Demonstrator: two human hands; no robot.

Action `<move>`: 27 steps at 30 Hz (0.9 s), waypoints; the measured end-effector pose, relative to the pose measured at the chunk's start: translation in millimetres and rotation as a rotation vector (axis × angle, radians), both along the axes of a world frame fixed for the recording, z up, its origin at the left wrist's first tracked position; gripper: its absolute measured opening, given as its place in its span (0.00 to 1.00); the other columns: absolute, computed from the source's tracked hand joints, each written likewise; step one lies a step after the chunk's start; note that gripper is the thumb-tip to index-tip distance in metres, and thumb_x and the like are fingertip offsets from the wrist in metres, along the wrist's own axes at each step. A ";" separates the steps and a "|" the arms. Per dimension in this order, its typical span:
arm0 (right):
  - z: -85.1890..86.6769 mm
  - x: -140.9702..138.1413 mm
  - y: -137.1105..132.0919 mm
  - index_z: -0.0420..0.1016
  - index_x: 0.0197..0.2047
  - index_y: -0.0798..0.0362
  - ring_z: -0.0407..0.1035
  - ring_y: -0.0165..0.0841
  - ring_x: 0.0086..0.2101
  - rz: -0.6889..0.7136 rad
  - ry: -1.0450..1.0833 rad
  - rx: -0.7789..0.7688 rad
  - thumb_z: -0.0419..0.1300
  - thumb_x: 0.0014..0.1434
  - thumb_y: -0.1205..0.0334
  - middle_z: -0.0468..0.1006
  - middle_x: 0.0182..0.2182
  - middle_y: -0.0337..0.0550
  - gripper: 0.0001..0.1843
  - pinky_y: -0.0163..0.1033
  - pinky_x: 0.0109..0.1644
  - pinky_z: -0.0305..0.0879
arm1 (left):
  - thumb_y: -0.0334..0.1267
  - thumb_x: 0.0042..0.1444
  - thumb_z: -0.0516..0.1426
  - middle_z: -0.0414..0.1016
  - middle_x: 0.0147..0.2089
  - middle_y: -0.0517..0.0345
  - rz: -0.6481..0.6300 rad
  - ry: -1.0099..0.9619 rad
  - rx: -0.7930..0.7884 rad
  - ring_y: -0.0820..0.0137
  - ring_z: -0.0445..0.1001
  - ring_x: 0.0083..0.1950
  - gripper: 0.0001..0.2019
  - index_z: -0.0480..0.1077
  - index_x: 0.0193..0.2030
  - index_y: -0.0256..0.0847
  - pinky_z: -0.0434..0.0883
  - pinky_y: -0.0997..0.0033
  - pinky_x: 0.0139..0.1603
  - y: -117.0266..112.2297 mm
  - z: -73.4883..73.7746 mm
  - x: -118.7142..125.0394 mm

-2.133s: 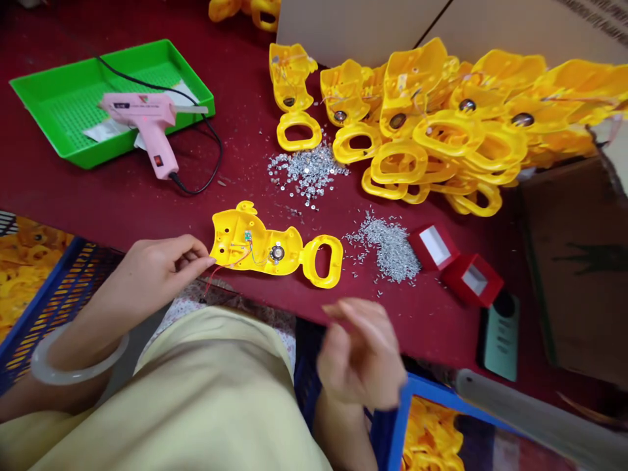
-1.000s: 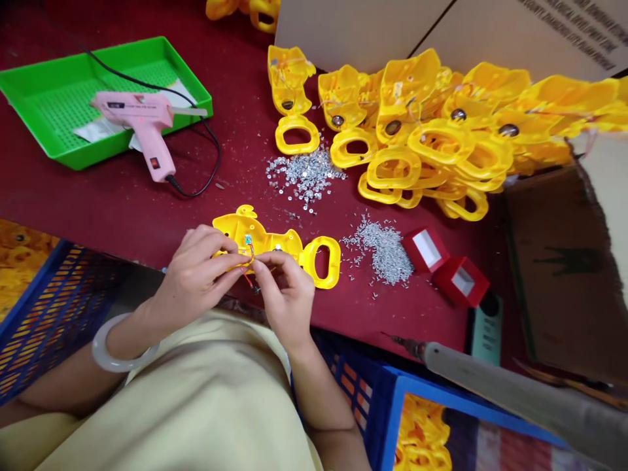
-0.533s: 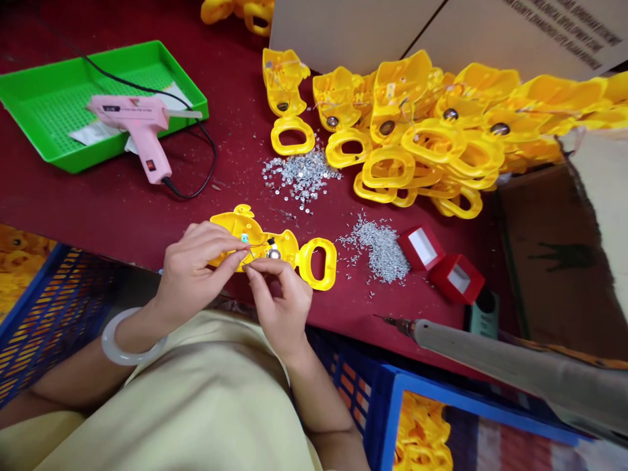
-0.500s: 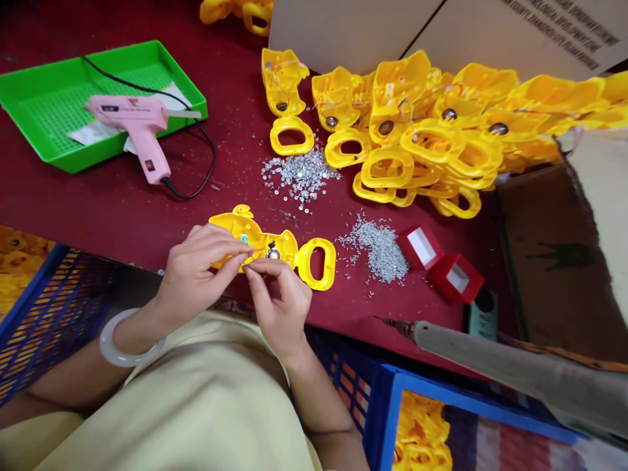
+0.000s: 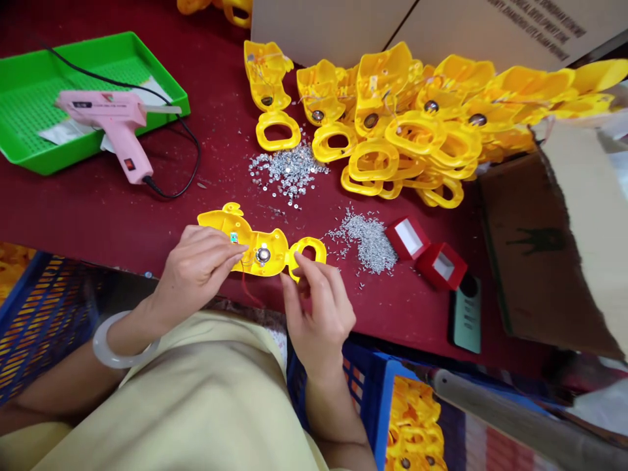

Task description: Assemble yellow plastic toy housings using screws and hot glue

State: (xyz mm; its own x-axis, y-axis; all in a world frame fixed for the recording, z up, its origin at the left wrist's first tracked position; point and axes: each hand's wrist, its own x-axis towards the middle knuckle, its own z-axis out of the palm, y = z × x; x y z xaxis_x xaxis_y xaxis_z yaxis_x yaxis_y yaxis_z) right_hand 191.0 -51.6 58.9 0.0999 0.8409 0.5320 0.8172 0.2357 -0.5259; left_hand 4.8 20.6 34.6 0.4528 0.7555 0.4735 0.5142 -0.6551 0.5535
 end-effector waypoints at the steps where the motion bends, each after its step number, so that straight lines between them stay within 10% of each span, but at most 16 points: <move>1: 2.2 2.4 -2.0 0.73 0.53 0.49 0.71 0.29 0.32 0.041 -0.034 -0.028 0.64 0.59 0.70 0.77 0.36 0.42 0.19 0.36 0.36 0.71 | 0.32 0.65 0.53 0.79 0.35 0.56 0.001 0.000 0.001 0.68 0.74 0.39 0.09 0.75 0.38 0.38 0.66 0.62 0.44 0.0 0.1 -0.3; 10: -8.3 -11.7 -8.2 0.74 0.34 0.53 0.70 0.30 0.28 0.248 -0.241 -0.314 0.62 0.62 0.60 0.77 0.27 0.41 0.06 0.35 0.31 0.63 | 0.32 0.65 0.52 0.79 0.38 0.54 -0.031 -0.008 -0.017 0.67 0.75 0.42 0.08 0.74 0.40 0.38 0.69 0.61 0.47 -1.6 1.0 -7.6; 19: -9.8 -12.0 20.7 0.72 0.32 0.53 0.67 0.25 0.17 0.149 0.916 -0.682 0.64 0.57 0.51 0.78 0.20 0.36 0.14 0.29 0.18 0.62 | 0.33 0.58 0.60 0.77 0.41 0.54 0.013 -0.086 0.045 0.61 0.71 0.51 0.01 0.71 0.35 0.41 0.67 0.54 0.52 -12.9 11.4 -11.7; 27: -13.2 -19.1 31.6 0.74 0.31 0.53 0.64 0.23 0.18 0.168 0.976 -0.595 0.66 0.56 0.54 0.77 0.20 0.35 0.11 0.29 0.22 0.64 | 0.36 0.59 0.60 0.76 0.45 0.52 -0.020 -0.032 -0.010 0.59 0.69 0.54 0.02 0.74 0.37 0.42 0.63 0.51 0.54 -16.4 9.2 -4.2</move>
State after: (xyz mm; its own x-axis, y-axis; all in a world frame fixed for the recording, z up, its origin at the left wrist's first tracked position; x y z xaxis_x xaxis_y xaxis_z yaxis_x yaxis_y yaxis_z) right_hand 171.9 -20.0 45.7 0.1133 0.9743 -0.1946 -0.0164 -0.1940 -0.9809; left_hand 0.6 4.2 43.8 0.4524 0.7512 0.4806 0.4834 -0.6594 0.5757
